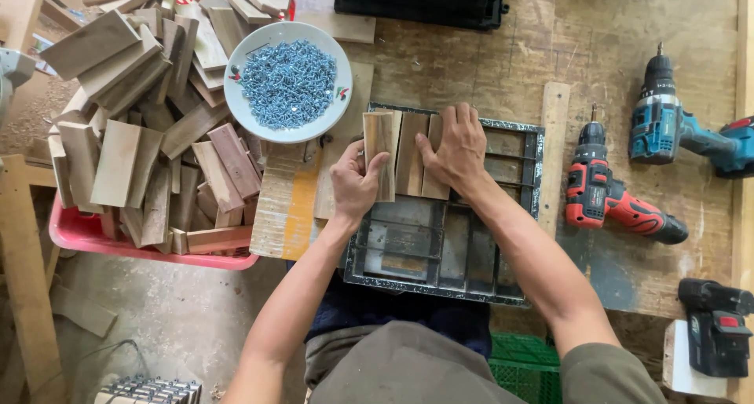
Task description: The person picks up small wooden planks from a red basket and arranges them into a black plastic crate on a workbench. They place the planks side by side to fill the compartments of the crate, occasionally adjusting their positions to fit them snugly.
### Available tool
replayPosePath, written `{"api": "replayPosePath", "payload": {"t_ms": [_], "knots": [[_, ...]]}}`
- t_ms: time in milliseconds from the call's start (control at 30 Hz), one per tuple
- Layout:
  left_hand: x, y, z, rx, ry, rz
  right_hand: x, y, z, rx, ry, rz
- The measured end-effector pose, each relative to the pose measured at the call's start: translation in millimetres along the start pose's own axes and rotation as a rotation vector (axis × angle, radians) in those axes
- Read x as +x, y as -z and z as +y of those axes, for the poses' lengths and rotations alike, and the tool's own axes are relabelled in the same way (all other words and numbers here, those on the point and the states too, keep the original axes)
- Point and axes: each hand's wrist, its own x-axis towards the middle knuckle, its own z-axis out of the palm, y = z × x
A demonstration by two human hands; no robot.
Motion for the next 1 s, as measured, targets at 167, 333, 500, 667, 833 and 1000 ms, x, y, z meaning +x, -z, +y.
{"api": "replayPosePath", "payload": {"t_ms": [167, 333, 500, 667, 833, 1000], "knots": [[0, 0, -12, 0.05, -0.033, 0.021, 8, -4, 2, -0.2, 0.088, 0.003], [0, -2, -9, 0.05, -0.038, 0.023, 17, -6, 10, -0.173, 0.092, 0.001], [-2, 0, -3, 0.058, -0.031, 0.041, 15, -20, 18, -0.057, 0.065, 0.165], [1, -2, -6, 0.072, -0.037, 0.047, 9, -16, 4, -0.186, 0.054, 0.207], [3, -4, 2, 0.069, -0.023, 0.048, 4, -13, -2, -0.385, 0.112, 0.271], [0, -1, -9, 0.095, -0.032, 0.038, 31, 12, 14, -0.136, -0.088, -0.075]]}}
